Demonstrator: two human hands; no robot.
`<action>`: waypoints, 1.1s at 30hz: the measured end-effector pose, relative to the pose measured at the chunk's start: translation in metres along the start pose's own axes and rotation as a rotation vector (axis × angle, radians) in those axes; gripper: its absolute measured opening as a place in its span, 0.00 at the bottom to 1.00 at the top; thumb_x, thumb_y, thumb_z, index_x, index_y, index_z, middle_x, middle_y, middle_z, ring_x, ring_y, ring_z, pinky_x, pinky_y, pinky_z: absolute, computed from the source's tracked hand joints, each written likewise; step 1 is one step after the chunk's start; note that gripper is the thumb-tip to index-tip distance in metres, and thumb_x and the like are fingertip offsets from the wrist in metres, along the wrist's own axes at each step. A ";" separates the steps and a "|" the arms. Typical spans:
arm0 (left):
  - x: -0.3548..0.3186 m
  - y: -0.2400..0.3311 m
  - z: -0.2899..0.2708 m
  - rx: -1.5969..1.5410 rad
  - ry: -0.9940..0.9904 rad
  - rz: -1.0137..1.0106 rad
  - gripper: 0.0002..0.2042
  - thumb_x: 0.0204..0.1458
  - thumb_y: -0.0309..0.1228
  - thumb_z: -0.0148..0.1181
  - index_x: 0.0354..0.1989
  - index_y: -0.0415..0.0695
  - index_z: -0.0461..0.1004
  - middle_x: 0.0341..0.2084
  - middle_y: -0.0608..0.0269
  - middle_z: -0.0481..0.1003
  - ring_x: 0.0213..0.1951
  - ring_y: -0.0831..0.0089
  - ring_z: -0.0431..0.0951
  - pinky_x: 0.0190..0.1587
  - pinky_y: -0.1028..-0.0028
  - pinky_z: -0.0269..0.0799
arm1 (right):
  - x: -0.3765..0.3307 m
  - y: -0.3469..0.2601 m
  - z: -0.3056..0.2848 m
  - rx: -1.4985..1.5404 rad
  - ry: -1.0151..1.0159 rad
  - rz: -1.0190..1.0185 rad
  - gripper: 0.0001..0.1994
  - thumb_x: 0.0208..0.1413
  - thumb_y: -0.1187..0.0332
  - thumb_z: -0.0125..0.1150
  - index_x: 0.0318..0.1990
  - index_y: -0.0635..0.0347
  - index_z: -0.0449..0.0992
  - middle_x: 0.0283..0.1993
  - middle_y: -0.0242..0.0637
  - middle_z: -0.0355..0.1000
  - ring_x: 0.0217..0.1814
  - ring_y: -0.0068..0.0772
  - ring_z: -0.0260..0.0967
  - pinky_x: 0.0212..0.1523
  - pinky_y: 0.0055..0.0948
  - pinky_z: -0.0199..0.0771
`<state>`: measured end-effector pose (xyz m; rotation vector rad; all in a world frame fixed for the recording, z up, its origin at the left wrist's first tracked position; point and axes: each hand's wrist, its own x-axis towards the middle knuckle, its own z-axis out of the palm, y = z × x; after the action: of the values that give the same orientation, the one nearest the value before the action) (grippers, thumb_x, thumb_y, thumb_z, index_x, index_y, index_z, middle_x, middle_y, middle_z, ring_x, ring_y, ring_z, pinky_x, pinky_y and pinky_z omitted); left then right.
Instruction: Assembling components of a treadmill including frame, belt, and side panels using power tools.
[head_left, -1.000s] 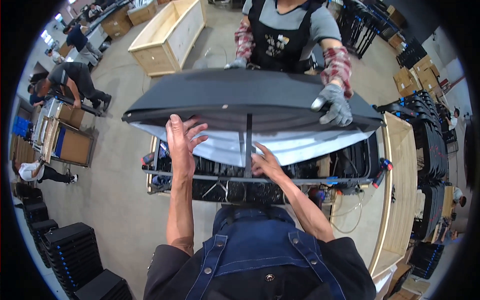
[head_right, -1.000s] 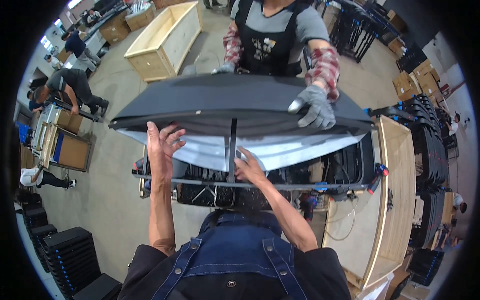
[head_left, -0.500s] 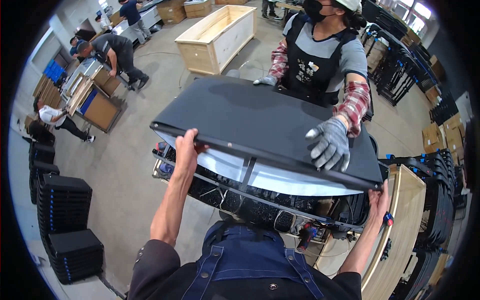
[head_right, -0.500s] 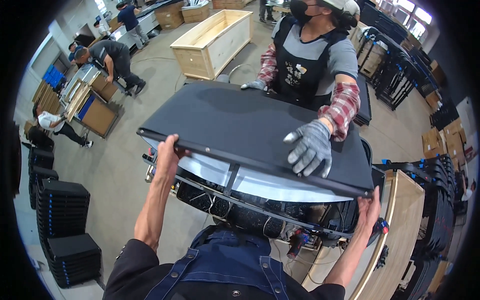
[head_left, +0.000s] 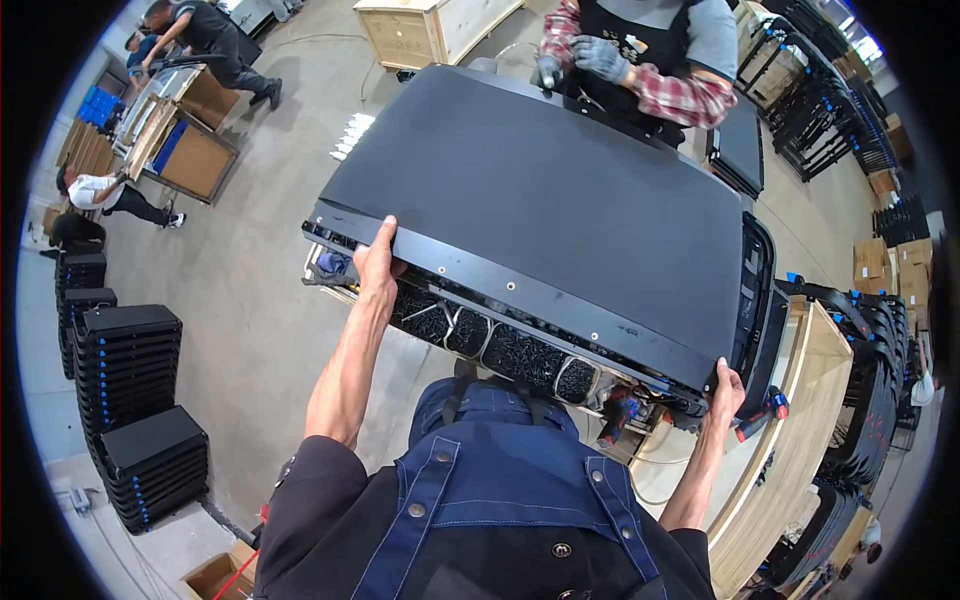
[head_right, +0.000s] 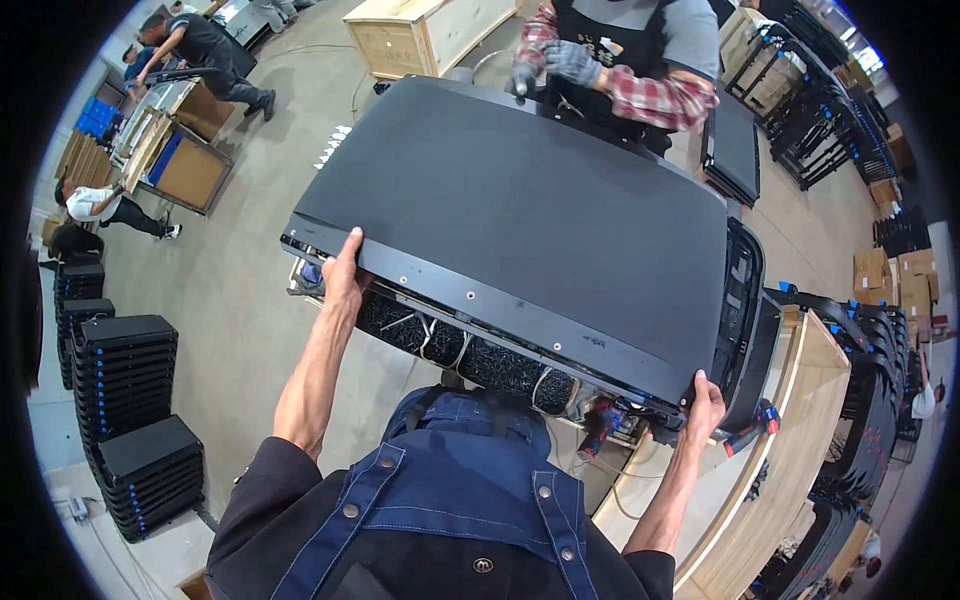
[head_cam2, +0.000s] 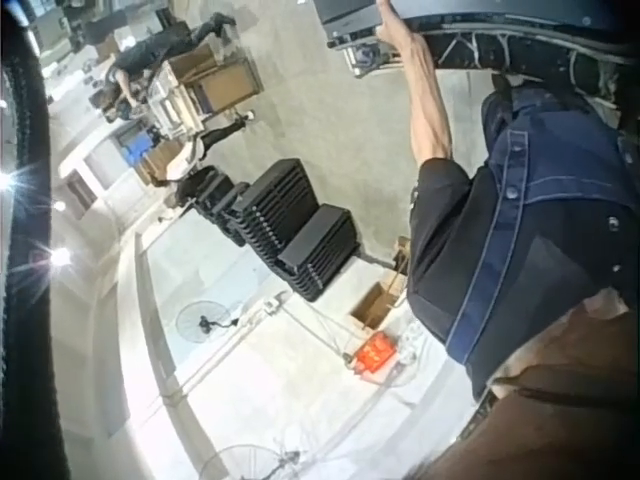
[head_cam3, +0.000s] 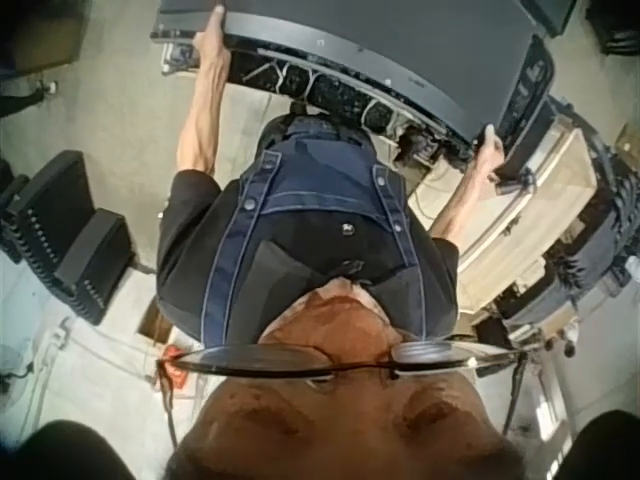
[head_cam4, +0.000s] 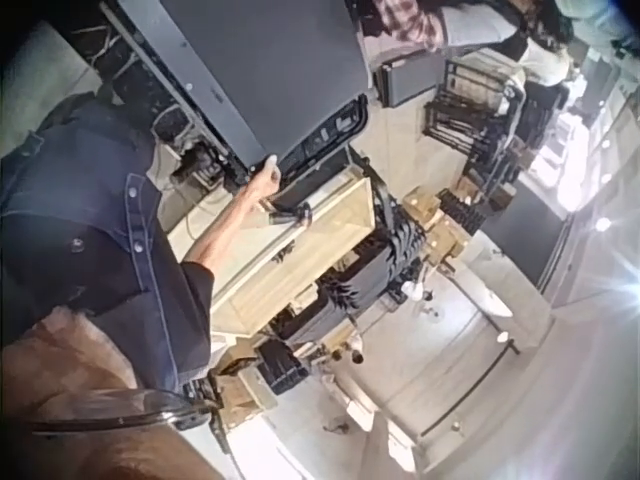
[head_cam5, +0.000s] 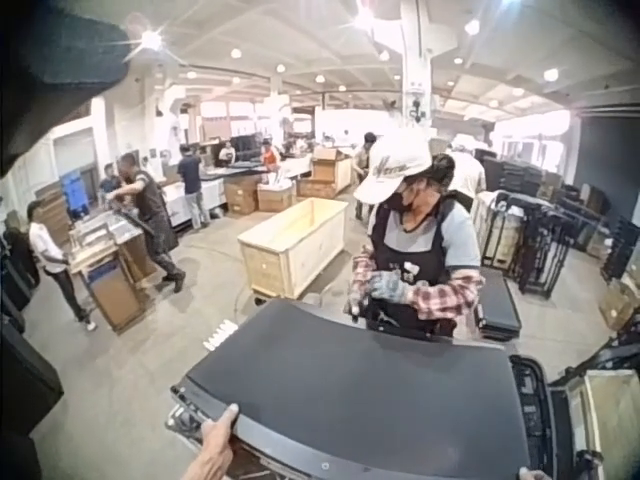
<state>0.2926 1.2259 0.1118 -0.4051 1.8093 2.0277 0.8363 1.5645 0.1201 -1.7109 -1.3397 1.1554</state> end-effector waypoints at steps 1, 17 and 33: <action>0.001 -0.008 -0.002 -0.020 0.018 -0.020 0.19 0.53 0.43 0.70 0.45 0.44 0.76 0.34 0.67 0.78 0.32 0.75 0.79 0.28 0.72 0.74 | -0.007 0.002 0.005 -0.048 0.015 -0.053 0.16 0.57 0.57 0.71 0.27 0.60 0.78 0.24 0.27 0.71 0.28 0.18 0.66 0.30 0.22 0.66; 0.000 -0.029 -0.051 0.058 -0.129 -0.021 0.19 0.63 0.44 0.58 0.43 0.36 0.69 0.33 0.54 0.78 0.25 0.69 0.80 0.29 0.71 0.80 | -0.014 0.036 0.002 -0.189 0.008 -0.297 0.18 0.59 0.57 0.69 0.35 0.69 0.82 0.28 0.30 0.73 0.30 0.19 0.64 0.34 0.24 0.65; 0.009 -0.023 -0.071 0.328 -0.229 0.015 0.26 0.64 0.47 0.52 0.39 0.28 0.74 0.29 0.46 0.82 0.28 0.63 0.84 0.36 0.67 0.82 | -0.061 0.014 0.000 -0.689 -0.259 -0.372 0.28 0.67 0.60 0.55 0.66 0.73 0.64 0.57 0.61 0.74 0.60 0.51 0.74 0.60 0.39 0.70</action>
<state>0.2919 1.1584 0.0789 -0.0605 1.9523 1.6649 0.8367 1.5022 0.1222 -1.6650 -2.3001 0.7555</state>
